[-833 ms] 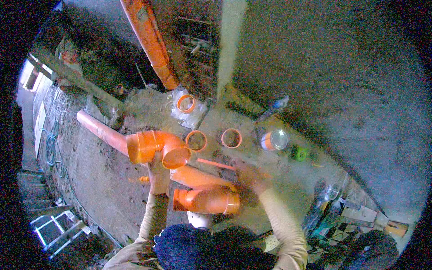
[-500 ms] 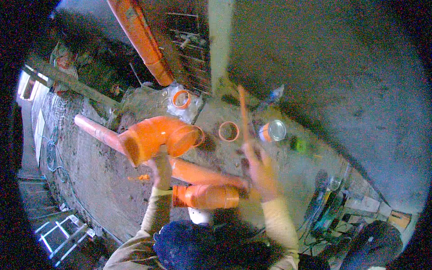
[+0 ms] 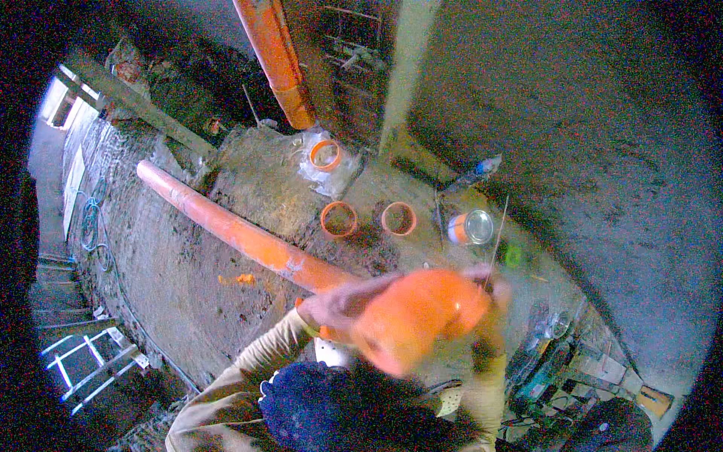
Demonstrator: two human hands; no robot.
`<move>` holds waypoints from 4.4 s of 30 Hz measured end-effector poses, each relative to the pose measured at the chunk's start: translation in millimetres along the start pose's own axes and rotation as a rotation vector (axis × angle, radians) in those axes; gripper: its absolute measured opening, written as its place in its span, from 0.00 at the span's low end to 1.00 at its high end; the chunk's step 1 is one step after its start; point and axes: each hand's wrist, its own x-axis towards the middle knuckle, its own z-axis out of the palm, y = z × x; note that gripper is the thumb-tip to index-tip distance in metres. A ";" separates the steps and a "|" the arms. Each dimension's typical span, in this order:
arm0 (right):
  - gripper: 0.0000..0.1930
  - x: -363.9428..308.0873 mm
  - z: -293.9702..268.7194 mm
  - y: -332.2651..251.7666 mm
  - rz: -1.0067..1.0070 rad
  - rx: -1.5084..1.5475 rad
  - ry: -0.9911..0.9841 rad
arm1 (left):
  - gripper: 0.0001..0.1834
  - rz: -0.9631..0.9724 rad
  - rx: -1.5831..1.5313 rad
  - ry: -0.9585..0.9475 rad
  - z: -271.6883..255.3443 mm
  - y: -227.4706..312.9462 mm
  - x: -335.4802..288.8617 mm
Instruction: The person assembles orange plastic pipes and fittings by hand, connecting a long pipe to an elbow and a T-junction. The person then inserts the assembled pipe into a hole in the wall.
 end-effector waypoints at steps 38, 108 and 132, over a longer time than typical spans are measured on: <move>0.15 -20.6 -37.9 -34.3 -0.278 -0.601 -0.386 | 0.37 -0.475 -0.246 0.591 -0.5 37.2 -8.2; 0.17 -116.7 54.6 -65.1 0.138 0.275 -0.304 | 0.57 -0.132 0.763 0.426 44.9 79.0 -3.6; 0.30 0.0 -36.6 -101.3 -0.112 0.067 -0.236 | 0.66 0.036 1.099 0.392 -3.5 59.7 7.6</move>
